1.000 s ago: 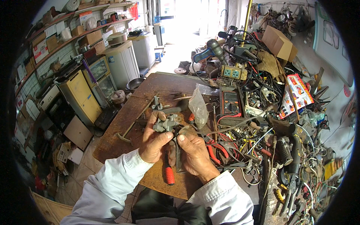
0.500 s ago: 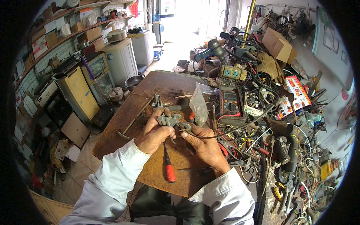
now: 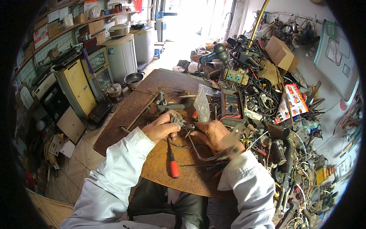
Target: The person disassembles a small metal electrical component on a cluttered workbench using pliers, a screwdriver, and a wrench. They remove and reattach small parts and wires, then reassemble the component and test it with a multimeter.
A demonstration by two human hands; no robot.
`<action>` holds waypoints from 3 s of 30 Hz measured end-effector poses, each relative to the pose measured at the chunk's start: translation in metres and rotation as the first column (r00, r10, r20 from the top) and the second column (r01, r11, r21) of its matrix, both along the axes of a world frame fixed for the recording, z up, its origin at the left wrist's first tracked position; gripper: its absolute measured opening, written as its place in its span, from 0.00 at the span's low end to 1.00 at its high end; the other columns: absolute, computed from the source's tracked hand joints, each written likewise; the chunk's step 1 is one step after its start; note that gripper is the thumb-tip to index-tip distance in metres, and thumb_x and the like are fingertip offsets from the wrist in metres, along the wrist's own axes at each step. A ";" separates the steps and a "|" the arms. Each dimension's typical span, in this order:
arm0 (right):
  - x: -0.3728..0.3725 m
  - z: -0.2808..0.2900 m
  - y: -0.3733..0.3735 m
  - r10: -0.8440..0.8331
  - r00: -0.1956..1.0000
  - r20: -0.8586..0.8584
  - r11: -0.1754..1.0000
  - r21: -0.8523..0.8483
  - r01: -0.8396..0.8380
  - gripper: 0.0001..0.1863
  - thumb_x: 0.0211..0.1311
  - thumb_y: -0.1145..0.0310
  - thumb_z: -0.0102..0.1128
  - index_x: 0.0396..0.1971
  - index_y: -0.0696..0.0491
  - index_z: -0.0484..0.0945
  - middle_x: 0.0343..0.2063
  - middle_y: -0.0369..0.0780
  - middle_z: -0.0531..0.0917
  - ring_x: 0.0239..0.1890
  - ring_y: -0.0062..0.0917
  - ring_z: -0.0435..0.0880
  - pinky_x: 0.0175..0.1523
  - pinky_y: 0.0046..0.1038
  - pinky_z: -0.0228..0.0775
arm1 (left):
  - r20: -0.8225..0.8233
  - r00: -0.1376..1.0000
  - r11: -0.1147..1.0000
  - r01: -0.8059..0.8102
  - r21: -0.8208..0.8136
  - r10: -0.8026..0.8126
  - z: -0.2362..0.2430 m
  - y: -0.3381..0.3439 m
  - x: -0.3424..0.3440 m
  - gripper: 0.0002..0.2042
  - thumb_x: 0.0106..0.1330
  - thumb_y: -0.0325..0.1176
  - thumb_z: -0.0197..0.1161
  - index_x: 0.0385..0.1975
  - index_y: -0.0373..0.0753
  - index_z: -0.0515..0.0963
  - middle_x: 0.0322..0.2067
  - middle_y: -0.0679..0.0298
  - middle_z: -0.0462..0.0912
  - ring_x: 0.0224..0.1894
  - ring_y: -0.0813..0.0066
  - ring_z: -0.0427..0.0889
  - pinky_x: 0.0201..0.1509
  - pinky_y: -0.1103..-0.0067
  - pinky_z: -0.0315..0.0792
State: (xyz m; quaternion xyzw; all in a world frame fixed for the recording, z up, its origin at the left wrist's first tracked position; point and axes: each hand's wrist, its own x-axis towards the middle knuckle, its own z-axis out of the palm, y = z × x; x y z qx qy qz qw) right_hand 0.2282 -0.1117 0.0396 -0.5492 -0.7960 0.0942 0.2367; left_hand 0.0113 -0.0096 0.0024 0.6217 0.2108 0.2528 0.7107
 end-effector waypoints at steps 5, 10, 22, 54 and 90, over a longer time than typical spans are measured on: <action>0.002 0.018 0.009 0.044 0.939 0.341 0.992 0.093 -0.081 0.14 0.62 0.62 0.65 0.30 0.57 0.73 0.24 0.46 0.80 0.31 0.49 0.81 0.34 0.45 0.71 | 0.012 1.000 1.000 -0.022 0.003 0.022 -0.003 0.002 0.000 0.15 0.65 0.30 0.59 0.50 0.38 0.67 0.28 0.67 0.71 0.29 0.79 0.72 0.36 0.76 0.70; -0.005 0.027 0.021 -0.008 0.719 0.695 0.974 0.168 -0.151 0.07 0.66 0.66 0.57 0.36 0.54 0.77 0.25 0.42 0.83 0.29 0.41 0.84 0.32 0.41 0.75 | -0.048 0.999 0.999 -0.003 0.052 0.006 -0.007 0.005 0.005 0.17 0.66 0.31 0.60 0.52 0.37 0.68 0.28 0.68 0.72 0.27 0.80 0.72 0.33 0.78 0.70; 0.023 0.048 0.004 -0.348 0.931 -0.110 0.934 -0.122 0.335 0.18 0.70 0.58 0.62 0.28 0.58 0.81 0.19 0.40 0.82 0.19 0.29 0.78 0.27 0.33 0.68 | 0.371 0.916 0.974 -0.075 -0.212 0.151 0.000 0.012 0.006 0.08 0.66 0.27 0.59 0.42 0.42 0.72 0.33 0.66 0.76 0.28 0.76 0.75 0.34 0.69 0.74; -0.068 -0.036 -0.029 -0.033 0.822 -0.568 0.979 0.148 0.142 0.12 0.73 0.65 0.58 0.34 0.60 0.76 0.19 0.41 0.78 0.20 0.24 0.76 0.27 0.29 0.68 | 0.510 0.860 0.968 0.100 -0.229 0.032 -0.004 0.002 0.009 0.08 0.67 0.32 0.57 0.42 0.38 0.71 0.33 0.59 0.78 0.38 0.69 0.77 0.47 0.73 0.75; -0.027 0.009 -0.014 -0.084 0.987 -0.139 0.991 0.095 0.098 0.11 0.62 0.71 0.65 0.26 0.62 0.75 0.18 0.51 0.75 0.19 0.44 0.70 0.28 0.34 0.65 | 0.155 0.987 0.992 -0.008 -0.130 0.028 -0.004 0.012 0.011 0.06 0.70 0.38 0.61 0.41 0.46 0.75 0.30 0.71 0.79 0.22 0.86 0.75 0.19 0.86 0.65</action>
